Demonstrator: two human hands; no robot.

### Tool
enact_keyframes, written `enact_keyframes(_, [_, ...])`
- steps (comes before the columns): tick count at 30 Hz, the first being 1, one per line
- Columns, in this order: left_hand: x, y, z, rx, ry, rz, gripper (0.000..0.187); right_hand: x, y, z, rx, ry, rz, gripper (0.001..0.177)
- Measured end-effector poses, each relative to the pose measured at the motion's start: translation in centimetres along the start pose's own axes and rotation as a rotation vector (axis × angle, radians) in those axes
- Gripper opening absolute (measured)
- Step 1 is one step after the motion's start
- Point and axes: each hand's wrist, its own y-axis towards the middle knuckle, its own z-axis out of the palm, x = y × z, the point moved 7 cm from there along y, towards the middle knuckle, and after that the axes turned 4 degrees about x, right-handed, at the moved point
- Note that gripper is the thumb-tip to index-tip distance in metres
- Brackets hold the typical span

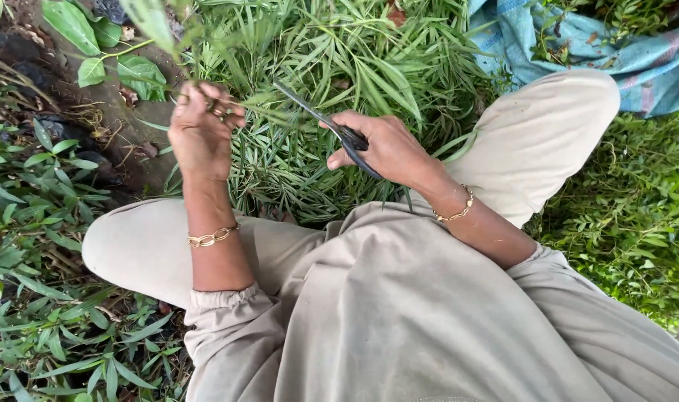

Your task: Trimming and cutting plant leaves and stems using scissors while sitting on the ground.

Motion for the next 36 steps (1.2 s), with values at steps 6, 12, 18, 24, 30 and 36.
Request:
enact_keyframes(6, [-1.1, -0.4, 0.6, -0.097, -0.123, 0.071, 0.015, -3.2, 3.3, -7.6, -0.437, -0.139, -0.297, 0.064])
enact_keyframes(12, [0.2, 1.3, 0.1, -0.355, 0.01, -0.027, 0.023, -13.3, 12.8, -4.4, -0.328, -0.459, 0.2, 0.047])
enact_keyframes(18, [-0.3, 2.1, -3.6, -0.66, 0.079, -0.003, 0.02, -12.5, 9.4, 13.4, -0.032, -0.878, -0.321, 0.066])
enact_keyframes(24, [-1.0, 2.9, -3.9, -0.67, 0.163, -0.015, 0.023, -14.3, 10.7, 12.2, 0.276, -0.621, -0.063, 0.075])
enact_keyframes(30, [-2.0, 2.8, -5.3, -0.688, 0.143, 0.084, 0.023, -4.1, 10.3, -1.7, 0.121, 0.051, -0.188, 0.044])
enact_keyframes(36, [0.6, 4.0, -4.1, -0.594, 0.25, -0.003, 0.018, -15.6, 15.3, -15.2, -0.58, -0.253, -0.134, 0.039])
